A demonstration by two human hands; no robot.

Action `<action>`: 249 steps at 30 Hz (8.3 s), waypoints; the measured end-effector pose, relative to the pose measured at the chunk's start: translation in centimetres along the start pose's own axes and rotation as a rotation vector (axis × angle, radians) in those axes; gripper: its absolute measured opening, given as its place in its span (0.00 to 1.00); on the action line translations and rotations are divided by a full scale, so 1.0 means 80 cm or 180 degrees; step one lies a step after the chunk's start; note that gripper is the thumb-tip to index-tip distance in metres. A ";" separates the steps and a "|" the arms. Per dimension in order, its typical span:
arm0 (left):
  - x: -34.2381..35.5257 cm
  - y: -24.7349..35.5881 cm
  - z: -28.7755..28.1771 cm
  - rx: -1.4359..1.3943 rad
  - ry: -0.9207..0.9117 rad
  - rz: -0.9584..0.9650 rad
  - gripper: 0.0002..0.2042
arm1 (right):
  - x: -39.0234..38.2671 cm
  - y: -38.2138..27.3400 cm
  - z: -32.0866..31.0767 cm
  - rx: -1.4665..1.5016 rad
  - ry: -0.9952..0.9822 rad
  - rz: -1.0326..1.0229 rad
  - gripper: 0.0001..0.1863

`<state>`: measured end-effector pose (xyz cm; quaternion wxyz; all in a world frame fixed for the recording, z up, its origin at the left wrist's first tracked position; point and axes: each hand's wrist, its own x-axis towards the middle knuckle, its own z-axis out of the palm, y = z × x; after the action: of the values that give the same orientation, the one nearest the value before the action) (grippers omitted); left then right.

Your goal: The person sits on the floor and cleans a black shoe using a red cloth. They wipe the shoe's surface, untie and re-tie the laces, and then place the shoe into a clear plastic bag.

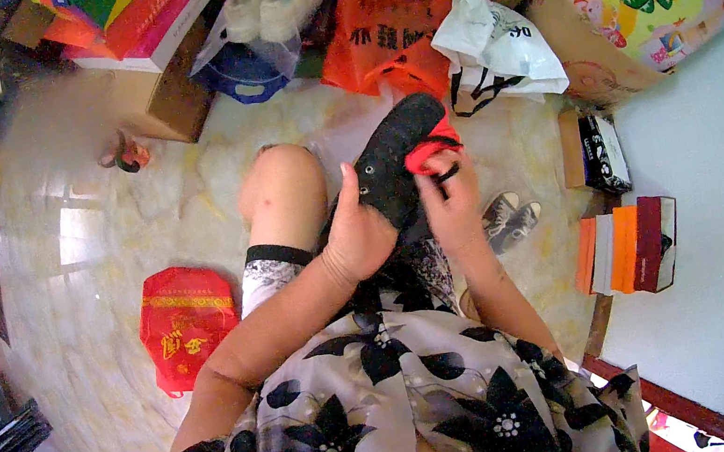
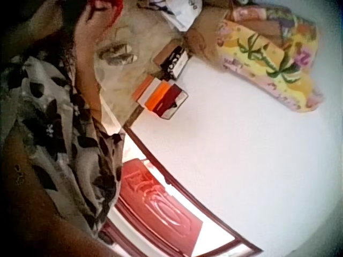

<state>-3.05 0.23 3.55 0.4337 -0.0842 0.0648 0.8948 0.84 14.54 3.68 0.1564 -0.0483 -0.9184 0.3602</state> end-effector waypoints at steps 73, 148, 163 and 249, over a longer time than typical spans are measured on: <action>0.000 0.007 -0.037 0.0625 0.1104 0.0452 0.25 | 0.014 -0.052 0.028 -0.0998 -0.1094 -0.0851 0.18; -0.028 -0.031 -0.026 0.1822 0.1113 0.0786 0.14 | 0.008 -0.003 0.044 0.0503 -0.0766 -0.0123 0.17; 0.042 0.139 0.024 0.8415 0.0747 0.0011 0.16 | 0.006 0.018 0.040 0.0847 -0.1227 0.0396 0.16; -0.071 0.002 0.038 0.3397 -0.0084 0.0439 0.13 | -0.007 -0.033 -0.084 0.4099 -0.0882 0.1133 0.08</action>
<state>0.01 -3.68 7.69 0.3572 0.1637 0.5105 0.7649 3.62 16.81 9.98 -0.0267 -0.0493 -0.5106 0.8580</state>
